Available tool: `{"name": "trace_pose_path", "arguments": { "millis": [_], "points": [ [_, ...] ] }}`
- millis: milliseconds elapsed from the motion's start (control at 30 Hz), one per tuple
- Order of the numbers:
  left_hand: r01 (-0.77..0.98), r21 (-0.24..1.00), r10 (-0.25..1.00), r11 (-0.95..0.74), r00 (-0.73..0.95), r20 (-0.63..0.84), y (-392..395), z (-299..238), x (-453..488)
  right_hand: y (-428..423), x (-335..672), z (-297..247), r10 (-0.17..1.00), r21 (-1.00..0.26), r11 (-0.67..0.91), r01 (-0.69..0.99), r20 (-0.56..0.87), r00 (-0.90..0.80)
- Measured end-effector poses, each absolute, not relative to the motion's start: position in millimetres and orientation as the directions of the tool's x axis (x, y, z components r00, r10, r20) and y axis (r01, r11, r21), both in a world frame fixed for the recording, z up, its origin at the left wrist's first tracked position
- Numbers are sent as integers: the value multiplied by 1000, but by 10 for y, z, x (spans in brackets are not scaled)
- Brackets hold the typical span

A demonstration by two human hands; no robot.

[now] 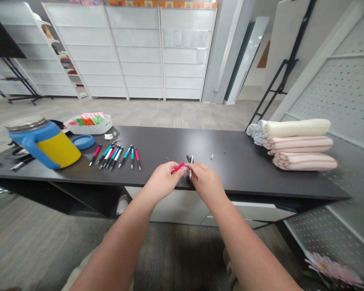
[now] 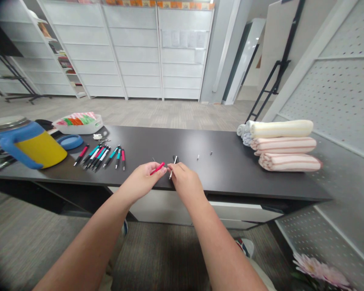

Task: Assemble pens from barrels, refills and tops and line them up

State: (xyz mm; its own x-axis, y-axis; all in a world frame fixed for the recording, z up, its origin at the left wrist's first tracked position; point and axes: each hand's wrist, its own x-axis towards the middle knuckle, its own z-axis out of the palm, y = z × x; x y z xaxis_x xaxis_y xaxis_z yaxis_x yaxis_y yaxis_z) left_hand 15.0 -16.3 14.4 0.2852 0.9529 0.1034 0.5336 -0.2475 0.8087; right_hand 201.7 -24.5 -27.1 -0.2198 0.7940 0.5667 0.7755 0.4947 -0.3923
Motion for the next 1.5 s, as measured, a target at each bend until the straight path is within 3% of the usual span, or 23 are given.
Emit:
{"name": "trace_pose_path", "arguments": {
  "millis": [100,267,433,533,700,800,933,1067,1367,1433,1500],
  "points": [
    [586,760,959,-282,201,202,-153,170,109,-232,2098,-220,817,-493,417,764,572,-77],
    [617,698,932,-364,238,275,-86,110,12,-222,2203,-147,877,-677,305,670,473,78],
    [630,573,848,-525,327,417,26,-17,-53,-205,2203,-128,910,-884,360,297,403,99],
    [638,489,796,-594,383,468,74,-76,-81,-210,2172,-117,929,-931,332,154,351,116],
    [640,500,798,-583,337,499,91,-115,-103,-219,2229,-106,886,-902,371,221,415,208],
    [639,550,822,-539,254,510,77,-106,-99,-187,2395,-107,806,-848,334,411,483,343],
    [643,589,849,-489,197,490,62,-94,-73,-71,2632,-130,761,-599,116,792,566,317],
    [664,589,864,-460,182,470,61,-108,-49,91,2684,-162,834,-473,-10,881,482,268],
    [659,587,863,-469,204,461,52,-100,-38,190,2686,-154,875,-574,-2,819,396,279],
    [652,589,862,-477,216,459,39,-86,-28,163,2656,-144,873,-666,59,743,396,285],
    [639,595,860,-488,236,452,17,-72,-16,121,2566,-134,886,-817,161,554,367,283]
  ]
}}
